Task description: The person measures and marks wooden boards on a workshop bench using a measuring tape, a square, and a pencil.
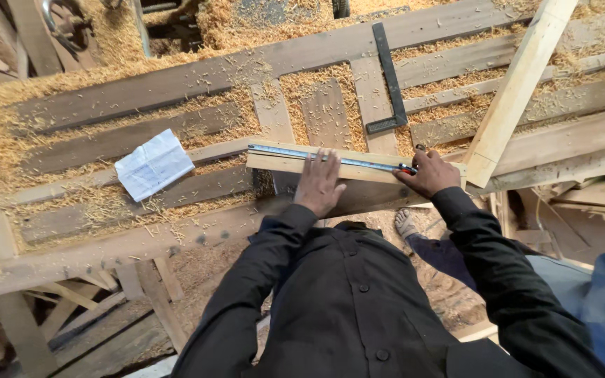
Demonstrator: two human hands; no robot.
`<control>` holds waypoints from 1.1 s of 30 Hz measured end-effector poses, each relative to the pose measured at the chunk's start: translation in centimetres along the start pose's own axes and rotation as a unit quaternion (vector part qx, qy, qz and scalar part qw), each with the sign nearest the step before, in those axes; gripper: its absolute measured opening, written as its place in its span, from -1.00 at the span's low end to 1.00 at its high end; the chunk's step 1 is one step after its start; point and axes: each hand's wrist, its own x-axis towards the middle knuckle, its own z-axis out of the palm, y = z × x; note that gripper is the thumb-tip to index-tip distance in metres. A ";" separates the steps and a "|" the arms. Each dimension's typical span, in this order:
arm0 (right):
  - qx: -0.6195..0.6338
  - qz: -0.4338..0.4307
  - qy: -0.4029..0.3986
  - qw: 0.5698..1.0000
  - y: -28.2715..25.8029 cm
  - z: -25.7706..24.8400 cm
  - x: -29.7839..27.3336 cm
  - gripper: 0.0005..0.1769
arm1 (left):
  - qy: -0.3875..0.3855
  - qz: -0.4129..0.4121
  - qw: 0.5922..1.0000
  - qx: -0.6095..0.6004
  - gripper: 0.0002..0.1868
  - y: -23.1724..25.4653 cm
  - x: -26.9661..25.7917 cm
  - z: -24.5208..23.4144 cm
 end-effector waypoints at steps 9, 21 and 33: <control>0.259 -0.005 0.328 0.908 2.8 -0.3 4.1 -0.43 | -0.029 -0.024 0.999 -0.007 -0.20 1.9 -0.5 -0.5; 0.675 -0.251 -0.004 0.694 -19.7 8.0 8.9 -0.76 | -0.154 -0.069 0.986 0.018 -0.20 2.2 0.5 -0.8; 0.488 -0.276 0.063 0.826 -22.3 5.8 7.0 -0.79 | -0.042 -0.055 0.996 -0.050 -0.24 1.7 -0.7 2.8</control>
